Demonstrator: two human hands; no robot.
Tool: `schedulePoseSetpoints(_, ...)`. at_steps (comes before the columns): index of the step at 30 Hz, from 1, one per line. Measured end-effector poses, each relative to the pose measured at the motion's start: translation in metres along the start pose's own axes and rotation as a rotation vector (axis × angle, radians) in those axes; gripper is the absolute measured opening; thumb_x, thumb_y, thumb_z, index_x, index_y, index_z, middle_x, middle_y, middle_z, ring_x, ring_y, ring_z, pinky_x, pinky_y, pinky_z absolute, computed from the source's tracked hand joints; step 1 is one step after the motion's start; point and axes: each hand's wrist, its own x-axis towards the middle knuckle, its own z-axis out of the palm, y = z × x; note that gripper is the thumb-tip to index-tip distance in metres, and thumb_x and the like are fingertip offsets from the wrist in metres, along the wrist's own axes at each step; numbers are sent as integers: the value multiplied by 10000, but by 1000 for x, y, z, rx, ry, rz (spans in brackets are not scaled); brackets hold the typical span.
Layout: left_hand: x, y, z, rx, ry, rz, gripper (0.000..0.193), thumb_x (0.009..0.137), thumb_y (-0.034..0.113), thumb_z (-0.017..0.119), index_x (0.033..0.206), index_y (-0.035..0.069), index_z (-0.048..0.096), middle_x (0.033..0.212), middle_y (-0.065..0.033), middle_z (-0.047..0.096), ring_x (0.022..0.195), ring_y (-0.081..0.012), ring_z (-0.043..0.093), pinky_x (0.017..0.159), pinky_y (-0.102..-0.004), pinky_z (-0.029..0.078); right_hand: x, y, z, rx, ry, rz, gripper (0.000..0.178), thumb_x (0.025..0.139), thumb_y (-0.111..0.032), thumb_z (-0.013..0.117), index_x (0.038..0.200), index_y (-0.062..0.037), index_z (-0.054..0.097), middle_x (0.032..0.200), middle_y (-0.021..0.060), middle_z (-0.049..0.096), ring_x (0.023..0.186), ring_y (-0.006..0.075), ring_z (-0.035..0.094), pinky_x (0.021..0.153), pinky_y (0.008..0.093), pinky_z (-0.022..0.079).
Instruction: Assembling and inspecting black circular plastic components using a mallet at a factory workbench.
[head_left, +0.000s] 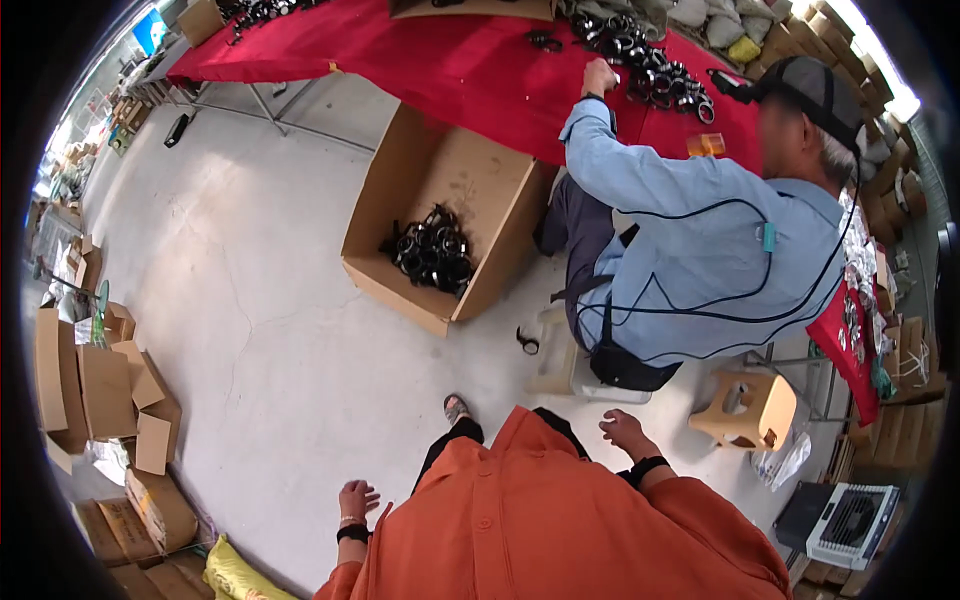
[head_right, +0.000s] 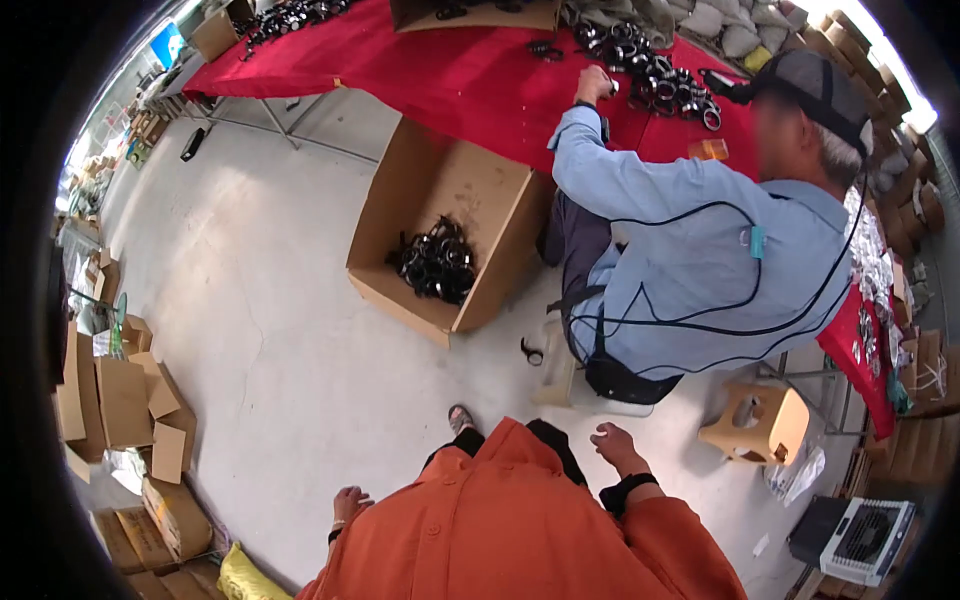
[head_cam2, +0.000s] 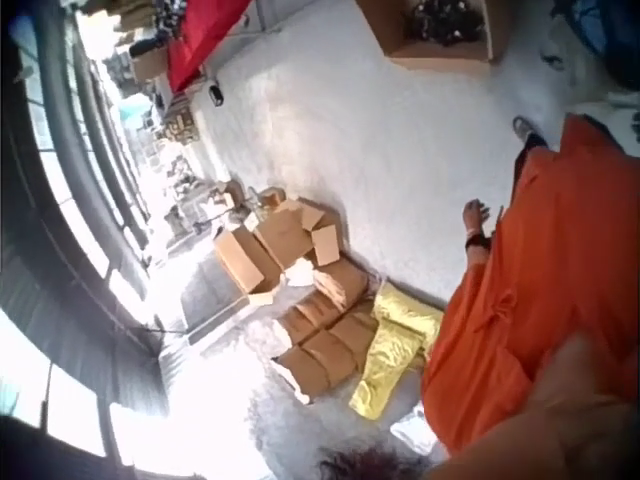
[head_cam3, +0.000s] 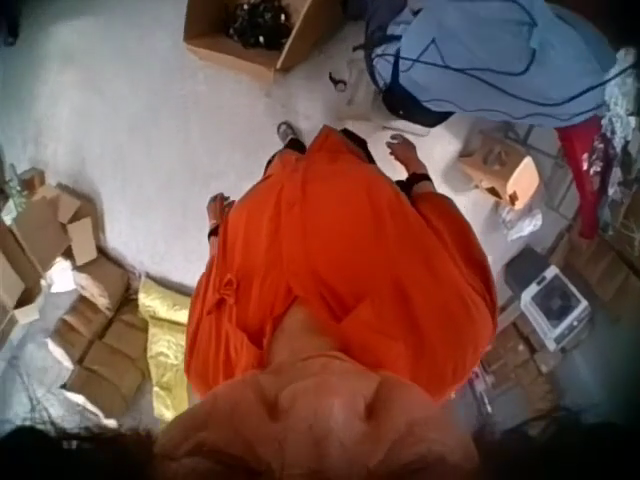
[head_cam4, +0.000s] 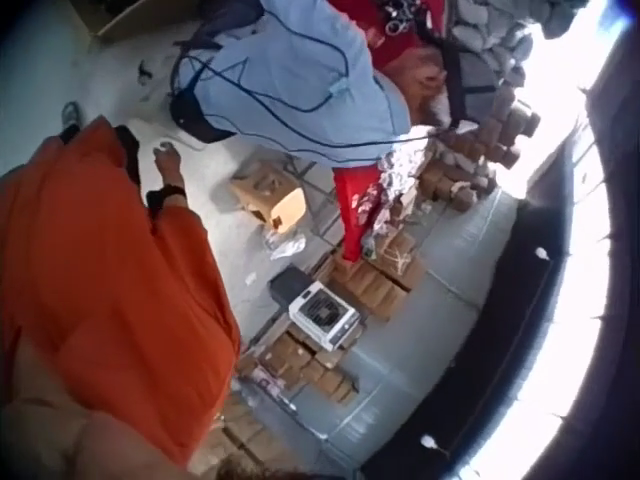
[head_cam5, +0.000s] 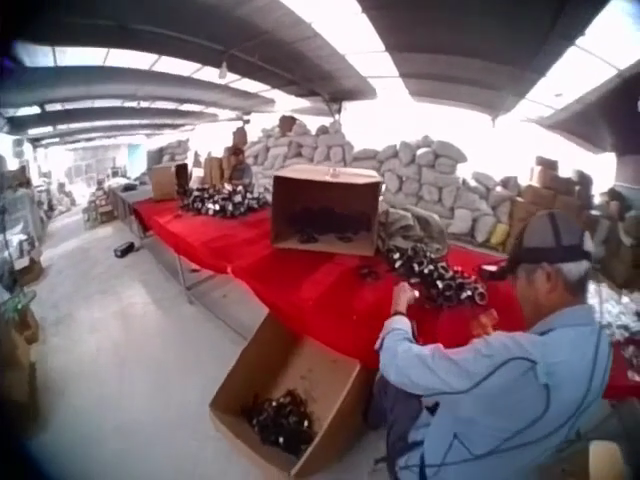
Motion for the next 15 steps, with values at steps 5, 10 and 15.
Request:
schedulePoseSetpoints(5,-7,54,4,111,-17,-2,302,892,203,522,1112,-4,523,942,-148,634,748,-242,671,590,-325,553,-24,-32,54,-230,-229,-100,405,814,-362,591,1077,-56,634,1004,167,671,959,274,643,832,355,495)
schedulePoseSetpoints(10,8,25,35,329,-162,-11,253,854,179,556,1028,-4,570,846,-102,635,677,-197,662,527,-283,521,-14,-36,73,-326,-322,-162,451,785,-394,598,1101,-74,622,1076,186,641,1033,339,595,893,389,468)
schedulePoseSetpoints(15,-10,-42,54,929,-349,441,584,804,423,648,1197,4,540,1161,-242,543,1032,-379,566,844,-435,487,39,-85,102,-426,-332,-311,389,787,-359,602,1057,-80,619,1049,179,642,1010,347,595,873,429,467)
